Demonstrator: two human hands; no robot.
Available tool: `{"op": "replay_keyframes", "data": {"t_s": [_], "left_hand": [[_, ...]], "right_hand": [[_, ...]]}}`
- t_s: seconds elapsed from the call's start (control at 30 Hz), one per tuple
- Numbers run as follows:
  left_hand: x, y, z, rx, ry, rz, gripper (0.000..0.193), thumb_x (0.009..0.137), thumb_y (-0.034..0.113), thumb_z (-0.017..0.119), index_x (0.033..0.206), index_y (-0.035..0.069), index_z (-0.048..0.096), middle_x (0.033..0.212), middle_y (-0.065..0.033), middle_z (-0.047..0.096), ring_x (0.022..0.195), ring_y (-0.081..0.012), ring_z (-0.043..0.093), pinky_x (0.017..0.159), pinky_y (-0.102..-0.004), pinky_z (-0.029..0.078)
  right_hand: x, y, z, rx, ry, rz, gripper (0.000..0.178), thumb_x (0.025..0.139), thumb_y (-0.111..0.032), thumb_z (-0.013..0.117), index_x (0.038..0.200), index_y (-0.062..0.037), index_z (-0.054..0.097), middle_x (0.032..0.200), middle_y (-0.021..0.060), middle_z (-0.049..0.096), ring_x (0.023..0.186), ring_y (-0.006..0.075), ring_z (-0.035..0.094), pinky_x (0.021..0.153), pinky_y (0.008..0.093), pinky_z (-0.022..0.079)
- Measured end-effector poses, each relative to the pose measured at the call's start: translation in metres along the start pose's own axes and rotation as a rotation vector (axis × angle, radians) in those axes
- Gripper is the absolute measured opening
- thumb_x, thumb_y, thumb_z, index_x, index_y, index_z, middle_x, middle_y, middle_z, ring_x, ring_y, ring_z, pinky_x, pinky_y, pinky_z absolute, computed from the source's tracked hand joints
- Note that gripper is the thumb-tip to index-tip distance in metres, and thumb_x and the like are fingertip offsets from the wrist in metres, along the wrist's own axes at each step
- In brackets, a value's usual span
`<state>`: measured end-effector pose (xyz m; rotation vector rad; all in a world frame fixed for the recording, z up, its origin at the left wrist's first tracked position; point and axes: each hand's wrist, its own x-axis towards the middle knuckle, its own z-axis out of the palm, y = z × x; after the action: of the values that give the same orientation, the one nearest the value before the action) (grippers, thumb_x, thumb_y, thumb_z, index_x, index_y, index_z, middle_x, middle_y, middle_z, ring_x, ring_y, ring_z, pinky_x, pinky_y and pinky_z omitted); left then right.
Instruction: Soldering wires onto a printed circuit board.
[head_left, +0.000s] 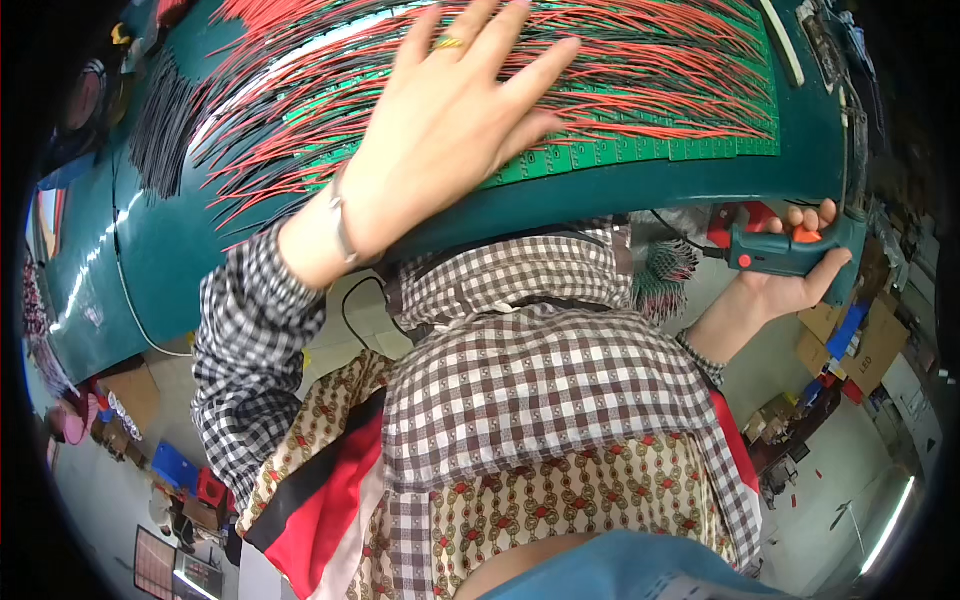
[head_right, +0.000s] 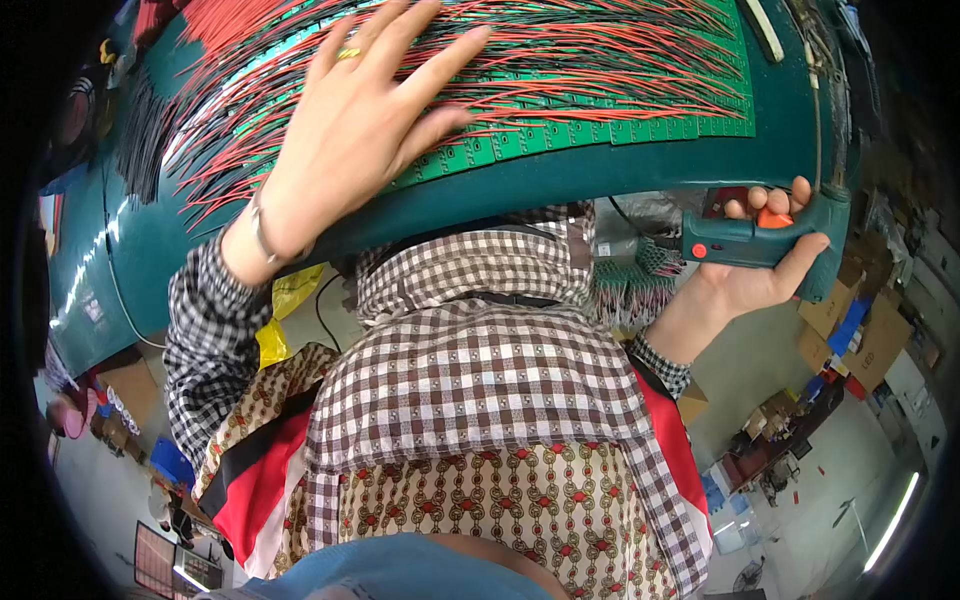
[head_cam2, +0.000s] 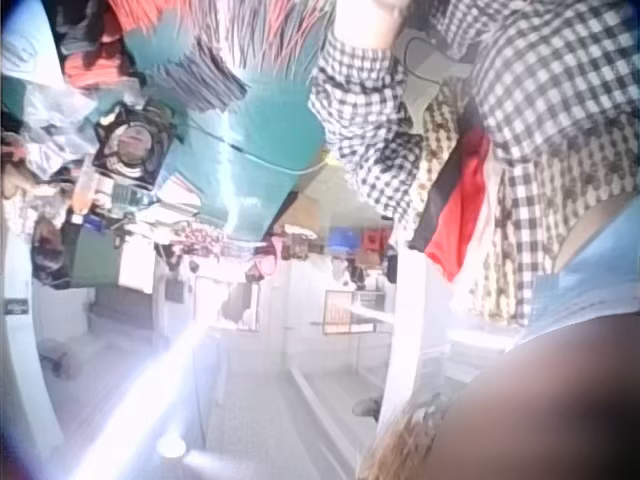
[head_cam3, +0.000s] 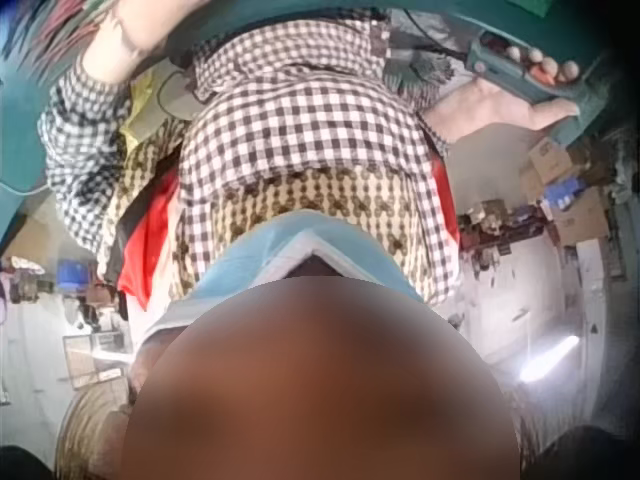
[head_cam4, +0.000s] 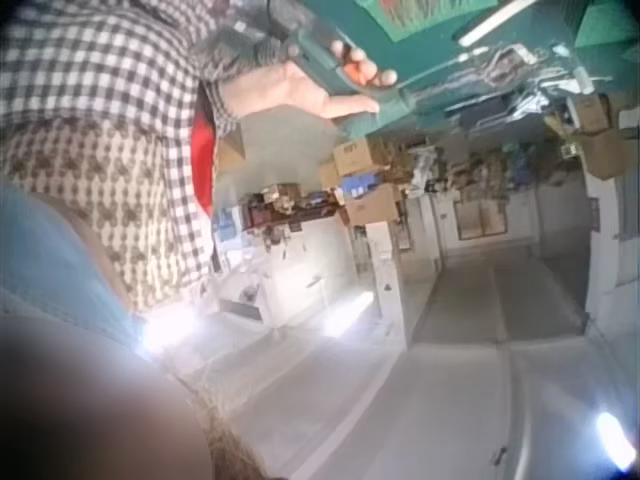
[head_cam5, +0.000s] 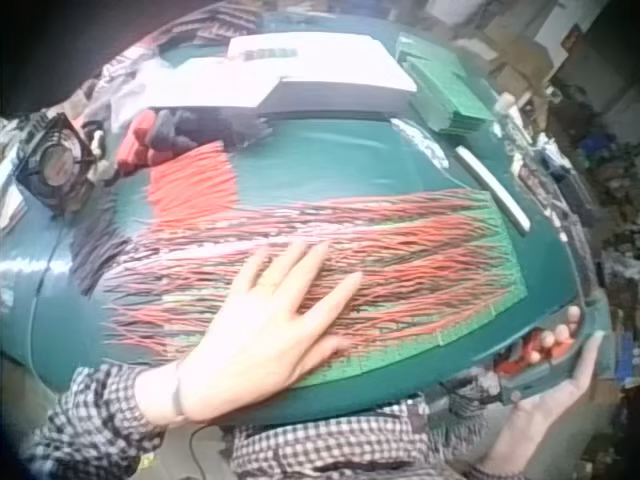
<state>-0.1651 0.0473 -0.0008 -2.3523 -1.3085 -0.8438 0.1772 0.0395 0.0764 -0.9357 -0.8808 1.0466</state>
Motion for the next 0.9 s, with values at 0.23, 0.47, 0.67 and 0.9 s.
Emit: {"op": "replay_keyframes", "data": {"t_s": [0.23,0.47,0.67,0.9], "left_hand": [[-0.024,0.004,-0.060,0.032,-0.366,-0.160,0.054,0.086,0.041,0.062,0.134,0.020,0.051,0.130,-0.0148,0.051,0.120,-0.0331,0.051,0.089,-0.0478,0.046],[-0.031,0.020,-0.059,-0.012,-0.223,-0.182,0.048,0.084,0.018,0.053,0.131,0.009,0.052,0.131,-0.0187,0.053,0.121,-0.0344,0.053,0.093,-0.0510,0.047],[-0.049,0.012,-0.120,-0.164,0.035,-0.445,0.034,0.074,0.008,0.065,0.108,0.004,0.065,0.103,-0.0113,0.064,0.095,-0.0279,0.063,0.082,-0.0380,0.053],[-0.071,-0.004,-0.124,-0.264,-0.190,-0.480,0.043,0.077,0.019,0.074,0.118,0.011,0.065,0.124,-0.0102,0.060,0.114,-0.0298,0.057,0.094,-0.0427,0.046]], "right_hand": [[0.004,0.001,0.002,-0.047,-0.005,0.051,0.057,0.094,-0.047,0.056,0.124,0.0005,0.053,0.091,0.0051,0.057,0.084,0.0192,0.056,0.066,0.0321,0.051],[0.015,-0.023,-0.028,0.002,-0.114,0.023,0.056,0.096,-0.043,0.053,0.128,0.0021,0.050,0.096,0.0075,0.056,0.091,0.0209,0.053,0.069,0.0335,0.050],[0.029,-0.030,-0.005,-0.099,-0.122,0.016,0.058,0.094,-0.044,0.056,0.129,0.0010,0.049,0.098,0.0066,0.053,0.093,0.0213,0.051,0.075,0.0351,0.045],[0.022,-0.011,0.016,0.005,-0.314,0.122,0.061,0.093,-0.045,0.058,0.129,0.0032,0.048,0.099,0.0086,0.057,0.096,0.0234,0.055,0.076,0.0352,0.052]]}}
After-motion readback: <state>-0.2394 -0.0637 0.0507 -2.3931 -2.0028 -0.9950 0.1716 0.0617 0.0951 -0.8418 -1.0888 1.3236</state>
